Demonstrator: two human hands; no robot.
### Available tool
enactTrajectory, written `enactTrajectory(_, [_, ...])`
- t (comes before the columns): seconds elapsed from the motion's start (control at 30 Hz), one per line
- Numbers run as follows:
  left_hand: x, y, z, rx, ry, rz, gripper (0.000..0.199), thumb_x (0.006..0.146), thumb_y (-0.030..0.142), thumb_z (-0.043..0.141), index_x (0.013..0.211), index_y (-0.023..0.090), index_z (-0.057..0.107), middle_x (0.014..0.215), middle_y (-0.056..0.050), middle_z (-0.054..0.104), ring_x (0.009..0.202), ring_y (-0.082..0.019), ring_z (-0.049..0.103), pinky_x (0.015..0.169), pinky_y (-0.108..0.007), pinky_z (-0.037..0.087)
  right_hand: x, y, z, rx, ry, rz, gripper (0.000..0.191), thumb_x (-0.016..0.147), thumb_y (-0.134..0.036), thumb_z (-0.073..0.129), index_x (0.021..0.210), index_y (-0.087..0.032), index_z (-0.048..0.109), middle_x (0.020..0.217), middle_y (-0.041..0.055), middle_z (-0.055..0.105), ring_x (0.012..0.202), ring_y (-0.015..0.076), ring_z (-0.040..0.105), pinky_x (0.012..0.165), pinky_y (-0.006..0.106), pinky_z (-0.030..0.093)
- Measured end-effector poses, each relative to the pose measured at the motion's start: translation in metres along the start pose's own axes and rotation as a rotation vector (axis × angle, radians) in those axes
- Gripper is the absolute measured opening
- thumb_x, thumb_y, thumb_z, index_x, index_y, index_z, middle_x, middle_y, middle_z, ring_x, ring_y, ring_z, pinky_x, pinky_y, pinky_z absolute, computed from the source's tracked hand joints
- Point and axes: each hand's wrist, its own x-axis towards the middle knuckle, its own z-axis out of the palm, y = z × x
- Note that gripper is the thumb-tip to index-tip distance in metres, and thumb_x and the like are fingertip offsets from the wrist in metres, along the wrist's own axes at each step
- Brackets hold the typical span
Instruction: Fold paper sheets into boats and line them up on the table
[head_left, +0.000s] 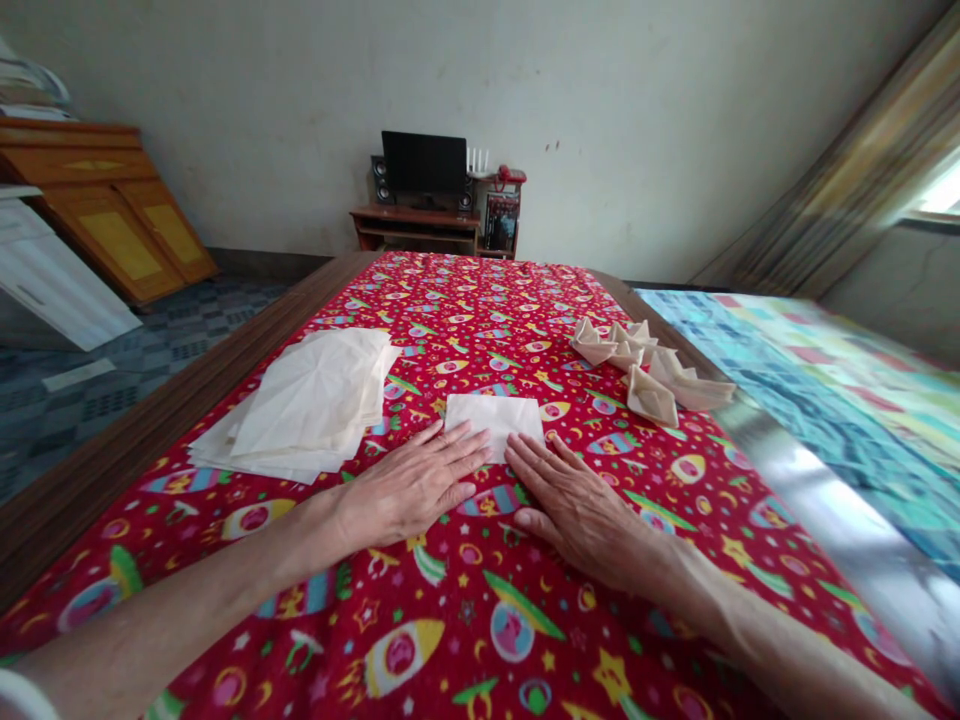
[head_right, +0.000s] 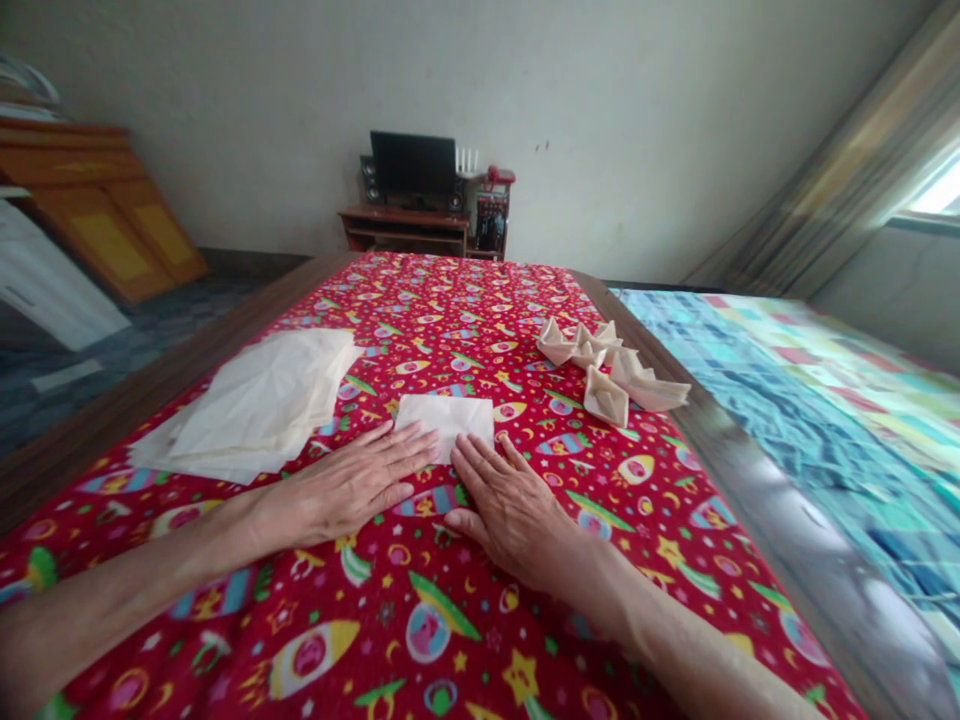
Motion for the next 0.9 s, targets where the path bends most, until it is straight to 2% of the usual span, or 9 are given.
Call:
enactTrajectory(0.2, [-0.007, -0.005, -0.007, -0.012, 0.054, -0.038, 0.037, 0.097, 0.035, 0.034, 0.132, 0.029, 0.047, 0.141, 0.001, 0.045, 0.135, -0.018, 0.034, 0.113, -0.039, 0.022, 0.006, 0.002, -0.002, 0.013, 0.001, 0.048, 0.052, 0.098, -0.038, 0.029, 0.140, -0.008, 0.037, 0.146, 0.0145, 0.032, 0.137, 0.0247, 0.026, 0.112, 0.047, 0.027])
enactTrajectory(0.3, [0.006, -0.003, -0.011, -0.003, 0.093, -0.047, 0.034, 0.097, 0.033, 0.036, 0.117, 0.024, 0.061, 0.130, -0.003, 0.057, 0.125, -0.020, 0.048, 0.109, -0.039, 0.031, 0.015, 0.013, 0.005, -0.013, 0.067, 0.102, 0.052, 0.097, -0.037, 0.030, 0.139, -0.006, 0.039, 0.145, 0.0173, 0.033, 0.137, 0.0256, 0.025, 0.111, 0.048, 0.027])
enactTrajectory(0.37, [0.018, -0.004, -0.010, -0.006, 0.090, -0.016, 0.037, 0.097, 0.031, 0.034, 0.114, 0.018, 0.063, 0.126, -0.007, 0.060, 0.121, -0.018, 0.052, 0.108, -0.035, 0.035, 0.024, 0.021, 0.011, -0.034, 0.082, 0.103, 0.052, 0.097, -0.038, 0.031, 0.138, -0.008, 0.040, 0.145, 0.0174, 0.033, 0.137, 0.0257, 0.025, 0.112, 0.048, 0.025])
enactTrajectory(0.47, [0.033, -0.010, -0.002, 0.012, 0.040, 0.009, 0.040, 0.098, 0.031, 0.031, 0.130, 0.017, 0.050, 0.140, -0.008, 0.046, 0.133, -0.018, 0.037, 0.112, -0.035, 0.027, 0.035, 0.031, 0.013, -0.063, 0.085, 0.113, 0.053, 0.097, -0.039, 0.030, 0.140, -0.010, 0.037, 0.146, 0.0163, 0.033, 0.137, 0.0249, 0.026, 0.111, 0.048, 0.026])
enactTrajectory(0.53, [0.039, -0.016, 0.003, 0.018, 0.000, -0.041, 0.046, 0.097, 0.036, 0.031, 0.139, 0.019, 0.038, 0.148, -0.007, 0.033, 0.139, -0.020, 0.025, 0.113, -0.039, 0.023, 0.039, 0.034, 0.012, -0.073, 0.076, 0.118, 0.054, 0.097, -0.040, 0.028, 0.142, -0.010, 0.034, 0.147, 0.0154, 0.031, 0.138, 0.0235, 0.025, 0.111, 0.045, 0.027])
enactTrajectory(0.6, [0.041, -0.021, 0.006, 0.019, -0.037, -0.089, 0.050, 0.097, 0.040, 0.029, 0.142, 0.018, 0.031, 0.151, -0.008, 0.026, 0.140, -0.020, 0.021, 0.113, -0.040, 0.020, 0.040, 0.035, 0.010, -0.072, 0.059, 0.113, 0.055, 0.098, -0.041, 0.026, 0.142, -0.008, 0.033, 0.148, 0.0154, 0.028, 0.138, 0.0226, 0.023, 0.112, 0.044, 0.026])
enactTrajectory(0.73, [0.032, -0.028, 0.005, 0.038, -0.046, -0.128, 0.052, 0.097, 0.043, 0.027, 0.141, 0.016, 0.033, 0.151, -0.008, 0.026, 0.140, -0.019, 0.022, 0.114, -0.038, 0.016, 0.036, 0.037, 0.009, -0.063, 0.065, 0.133, 0.055, 0.098, -0.041, 0.026, 0.141, -0.009, 0.035, 0.148, 0.0154, 0.029, 0.138, 0.0232, 0.023, 0.111, 0.045, 0.026])
enactTrajectory(0.9, [0.017, -0.034, 0.000, 0.063, -0.040, -0.184, 0.051, 0.097, 0.041, 0.026, 0.141, 0.017, 0.032, 0.150, -0.008, 0.029, 0.139, -0.018, 0.023, 0.112, -0.037, 0.017, 0.030, 0.038, 0.009, -0.107, 0.068, 0.203, 0.052, 0.097, -0.038, 0.028, 0.138, -0.007, 0.039, 0.146, 0.0173, 0.034, 0.137, 0.0265, 0.028, 0.110, 0.049, 0.027])
